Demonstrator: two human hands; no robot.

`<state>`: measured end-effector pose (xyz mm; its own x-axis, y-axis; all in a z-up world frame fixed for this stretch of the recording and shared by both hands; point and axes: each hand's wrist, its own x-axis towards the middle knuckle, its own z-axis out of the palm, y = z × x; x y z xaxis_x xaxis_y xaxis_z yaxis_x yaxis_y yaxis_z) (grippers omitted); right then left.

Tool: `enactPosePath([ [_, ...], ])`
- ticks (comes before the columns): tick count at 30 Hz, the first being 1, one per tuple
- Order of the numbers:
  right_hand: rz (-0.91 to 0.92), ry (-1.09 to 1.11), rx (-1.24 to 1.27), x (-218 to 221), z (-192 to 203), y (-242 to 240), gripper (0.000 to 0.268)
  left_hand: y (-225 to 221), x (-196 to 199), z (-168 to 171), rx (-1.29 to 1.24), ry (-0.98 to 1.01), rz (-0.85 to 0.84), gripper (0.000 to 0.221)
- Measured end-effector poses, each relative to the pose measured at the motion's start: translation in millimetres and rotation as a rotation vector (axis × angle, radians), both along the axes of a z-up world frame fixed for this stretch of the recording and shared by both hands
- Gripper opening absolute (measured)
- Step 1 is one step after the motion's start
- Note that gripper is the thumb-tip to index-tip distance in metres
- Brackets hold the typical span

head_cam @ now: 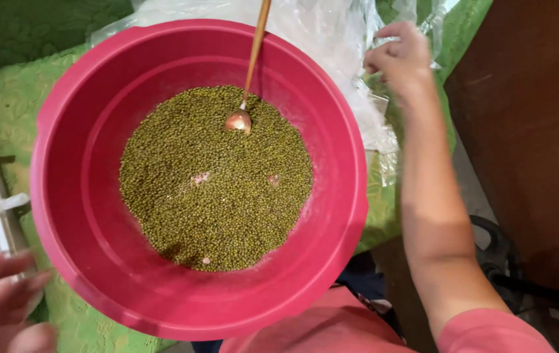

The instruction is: Scooping green beans into small plastic bags and tying them shut for packaging.

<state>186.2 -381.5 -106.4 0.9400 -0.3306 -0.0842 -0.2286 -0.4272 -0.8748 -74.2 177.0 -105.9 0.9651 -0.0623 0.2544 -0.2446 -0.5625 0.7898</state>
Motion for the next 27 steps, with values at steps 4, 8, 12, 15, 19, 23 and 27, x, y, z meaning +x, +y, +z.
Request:
enactPosePath([
  [4,0.001,-0.05,0.123,-24.3,43.3,16.5,0.034,-94.6,33.6,44.5,-0.027,-0.057,-0.241,0.05],
  [8,0.005,-0.109,-0.114,-2.0,6.5,-19.0,0.022,-169.2,37.2,66.6,-0.236,-0.093,-0.055,0.033],
  [12,-0.176,0.001,-0.164,31.5,-20.1,-42.3,0.004,-177.3,44.3,55.5,-0.165,-0.025,-0.081,0.03],
  [15,-0.203,0.11,-0.159,63.0,-36.6,-43.8,0.03,-175.1,44.1,51.6,-0.193,-0.021,-0.062,0.029],
  [19,-0.094,0.193,-0.546,99.3,-90.6,-74.8,0.067,-175.7,45.5,52.6,-0.199,-0.016,-0.058,0.027],
  [23,-0.186,-0.141,-0.187,78.2,-66.5,-67.4,0.016,-174.2,44.4,53.0,-0.255,0.032,-0.055,0.028],
  [27,-0.04,-0.315,0.588,21.7,-12.2,-53.9,0.017,-174.4,45.0,56.0,-0.286,0.045,-0.071,0.026],
])
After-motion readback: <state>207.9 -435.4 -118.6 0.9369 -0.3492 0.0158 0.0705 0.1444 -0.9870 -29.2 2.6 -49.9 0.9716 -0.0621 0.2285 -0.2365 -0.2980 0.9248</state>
